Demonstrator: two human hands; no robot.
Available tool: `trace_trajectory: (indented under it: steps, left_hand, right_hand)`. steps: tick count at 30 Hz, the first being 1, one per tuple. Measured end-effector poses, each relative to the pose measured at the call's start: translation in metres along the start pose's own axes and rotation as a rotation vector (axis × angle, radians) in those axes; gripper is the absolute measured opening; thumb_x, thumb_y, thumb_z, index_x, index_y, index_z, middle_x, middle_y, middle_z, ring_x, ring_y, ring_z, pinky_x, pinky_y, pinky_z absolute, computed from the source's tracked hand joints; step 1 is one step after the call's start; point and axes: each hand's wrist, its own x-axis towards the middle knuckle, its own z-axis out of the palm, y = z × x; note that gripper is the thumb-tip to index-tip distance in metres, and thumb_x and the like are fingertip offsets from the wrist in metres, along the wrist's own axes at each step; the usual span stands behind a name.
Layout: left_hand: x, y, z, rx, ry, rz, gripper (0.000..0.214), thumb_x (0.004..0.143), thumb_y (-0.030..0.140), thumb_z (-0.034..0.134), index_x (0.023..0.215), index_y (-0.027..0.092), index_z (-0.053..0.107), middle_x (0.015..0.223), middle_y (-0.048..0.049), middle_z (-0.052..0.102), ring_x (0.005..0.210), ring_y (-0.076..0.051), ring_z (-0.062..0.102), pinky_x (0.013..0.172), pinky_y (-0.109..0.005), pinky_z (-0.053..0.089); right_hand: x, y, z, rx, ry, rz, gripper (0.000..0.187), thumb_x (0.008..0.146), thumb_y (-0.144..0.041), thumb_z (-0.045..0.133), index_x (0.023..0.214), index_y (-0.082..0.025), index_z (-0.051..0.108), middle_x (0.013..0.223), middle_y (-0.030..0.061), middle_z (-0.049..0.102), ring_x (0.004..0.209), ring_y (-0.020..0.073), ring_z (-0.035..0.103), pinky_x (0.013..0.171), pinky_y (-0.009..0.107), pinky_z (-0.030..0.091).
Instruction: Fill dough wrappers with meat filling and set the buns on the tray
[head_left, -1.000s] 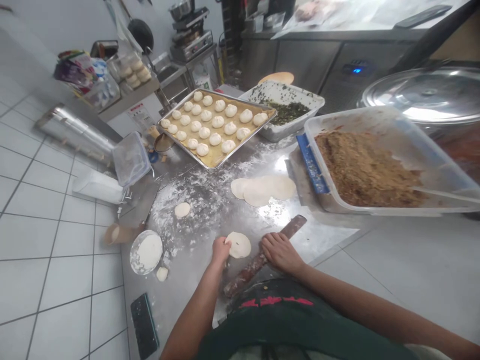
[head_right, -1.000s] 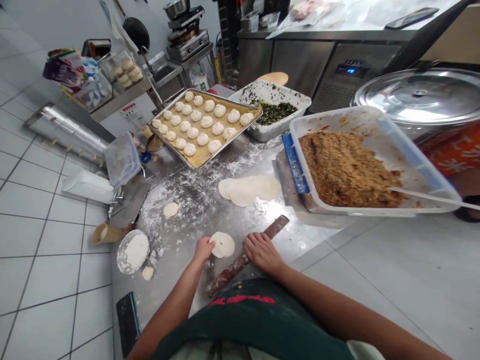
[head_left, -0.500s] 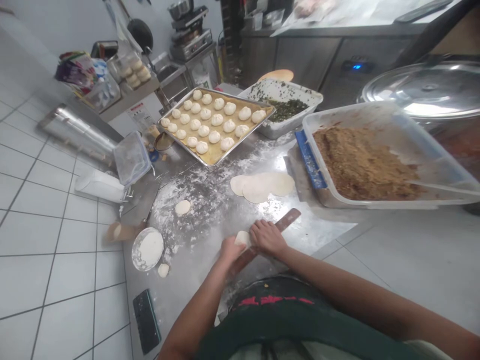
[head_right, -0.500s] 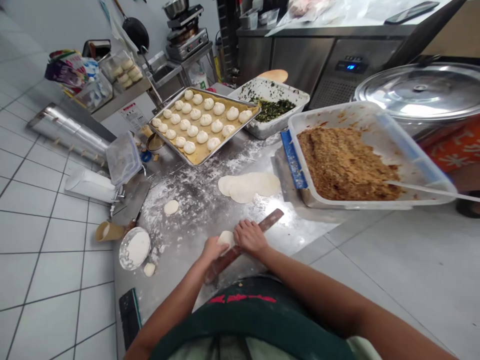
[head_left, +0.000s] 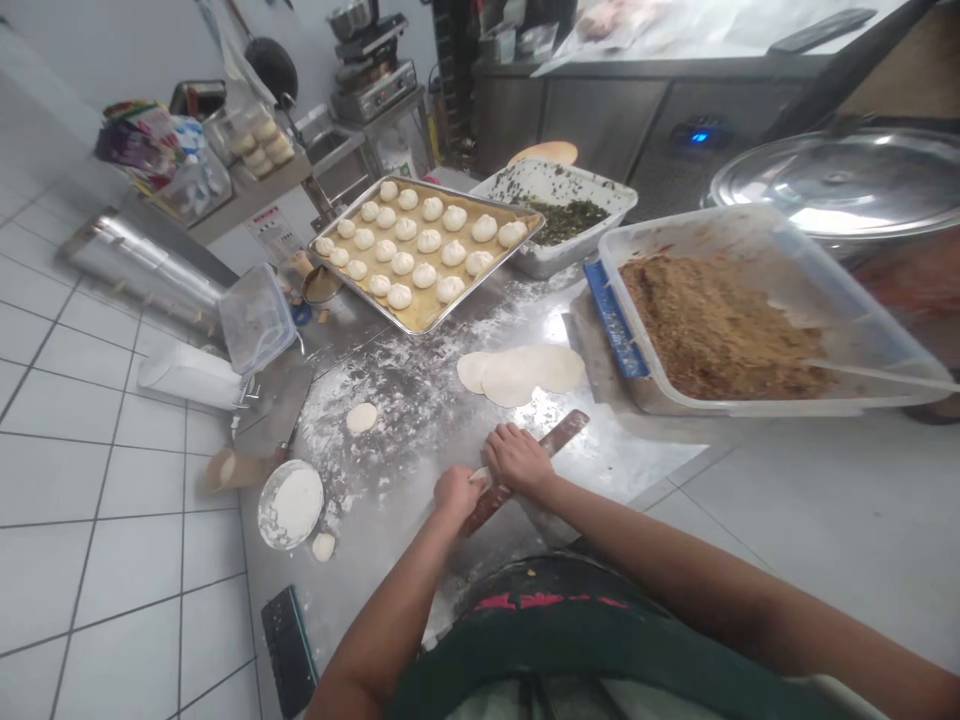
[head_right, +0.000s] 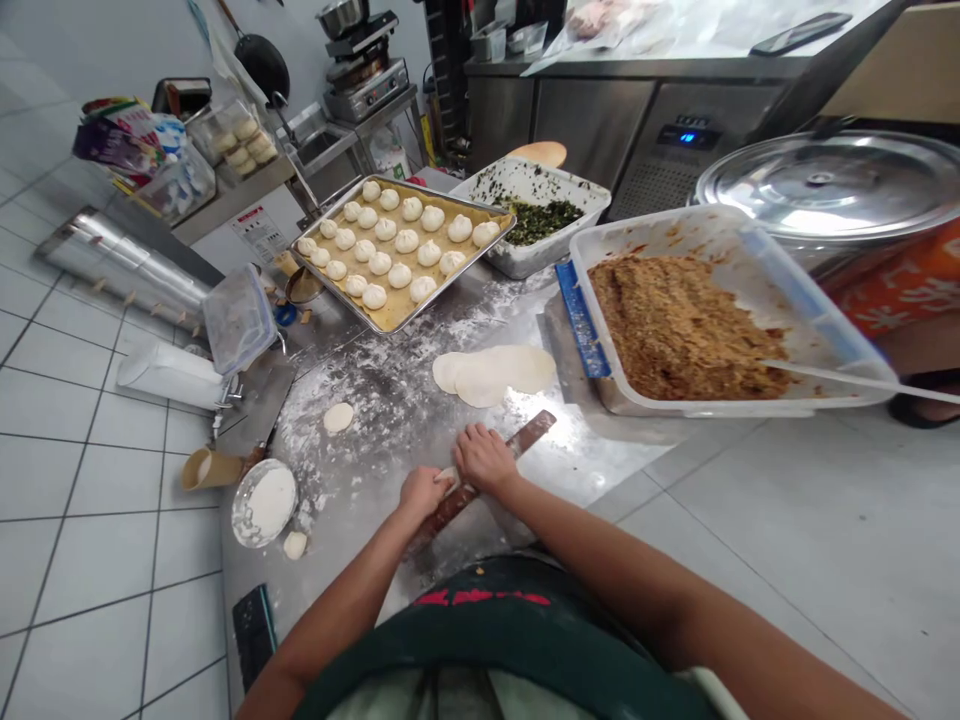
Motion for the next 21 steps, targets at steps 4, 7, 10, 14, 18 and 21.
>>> trace_trajectory:
  steps: [4, 7, 10, 14, 18, 21]
  left_hand:
    - [0.002, -0.012, -0.009, -0.007, 0.004, 0.001, 0.025, 0.077, 0.03, 0.049, 0.085, 0.015, 0.067, 0.084, -0.0082, 0.068, 0.078, -0.016, 0.058, 0.067, -0.023, 0.04]
    - [-0.004, -0.017, -0.006, -0.024, -0.027, 0.002, 0.027, 0.077, 0.027, 0.047, 0.094, 0.015, 0.065, 0.086, -0.0067, 0.068, 0.073, -0.014, 0.059, 0.062, -0.021, 0.041]
    - [-0.008, -0.011, 0.0, -0.008, -0.042, 0.034, 0.025, 0.071, 0.036, 0.055, 0.079, 0.016, 0.068, 0.075, -0.0061, 0.068, 0.072, -0.018, 0.058, 0.064, -0.024, 0.041]
    - [-0.005, -0.012, -0.011, -0.001, 0.008, 0.022, 0.025, 0.07, 0.037, 0.056, 0.074, 0.015, 0.068, 0.077, -0.0088, 0.067, 0.079, -0.021, 0.058, 0.07, -0.028, 0.04]
    - [-0.01, -0.03, -0.023, -0.075, 0.009, -0.043, 0.027, 0.076, 0.028, 0.048, 0.089, 0.012, 0.066, 0.082, -0.0082, 0.067, 0.076, -0.017, 0.059, 0.064, -0.023, 0.041]
    - [-0.016, -0.034, -0.017, -0.128, -0.031, -0.053, 0.025, 0.072, 0.029, 0.055, 0.086, 0.012, 0.066, 0.078, -0.006, 0.067, 0.073, -0.016, 0.059, 0.063, -0.022, 0.042]
  right_hand:
    - [-0.023, 0.005, -0.003, 0.035, -0.027, -0.095, 0.024, 0.087, -0.023, 0.036, 0.073, -0.017, 0.054, 0.074, 0.0059, 0.052, 0.077, 0.0185, 0.042, 0.071, 0.032, 0.026]
    - [-0.033, 0.007, -0.002, 0.029, -0.046, -0.09, 0.023, 0.086, -0.022, 0.037, 0.071, -0.017, 0.054, 0.072, 0.0054, 0.052, 0.074, 0.0182, 0.042, 0.07, 0.032, 0.026]
    - [-0.008, 0.0, 0.0, 0.0, -0.032, -0.019, 0.023, 0.086, -0.022, 0.037, 0.074, -0.016, 0.055, 0.076, 0.0078, 0.053, 0.076, 0.0197, 0.043, 0.068, 0.032, 0.025]
    - [-0.002, -0.003, -0.001, 0.001, -0.023, -0.044, 0.025, 0.088, -0.023, 0.034, 0.076, -0.016, 0.055, 0.078, 0.0076, 0.053, 0.079, 0.0196, 0.042, 0.069, 0.031, 0.025]
    - [-0.036, 0.004, -0.003, 0.038, -0.064, -0.147, 0.025, 0.088, -0.022, 0.035, 0.074, -0.017, 0.055, 0.074, 0.0054, 0.052, 0.076, 0.0182, 0.042, 0.071, 0.032, 0.025]
    - [-0.02, -0.001, -0.001, 0.026, -0.051, -0.08, 0.025, 0.086, -0.023, 0.037, 0.071, -0.017, 0.055, 0.073, 0.007, 0.052, 0.076, 0.0191, 0.042, 0.07, 0.032, 0.025]
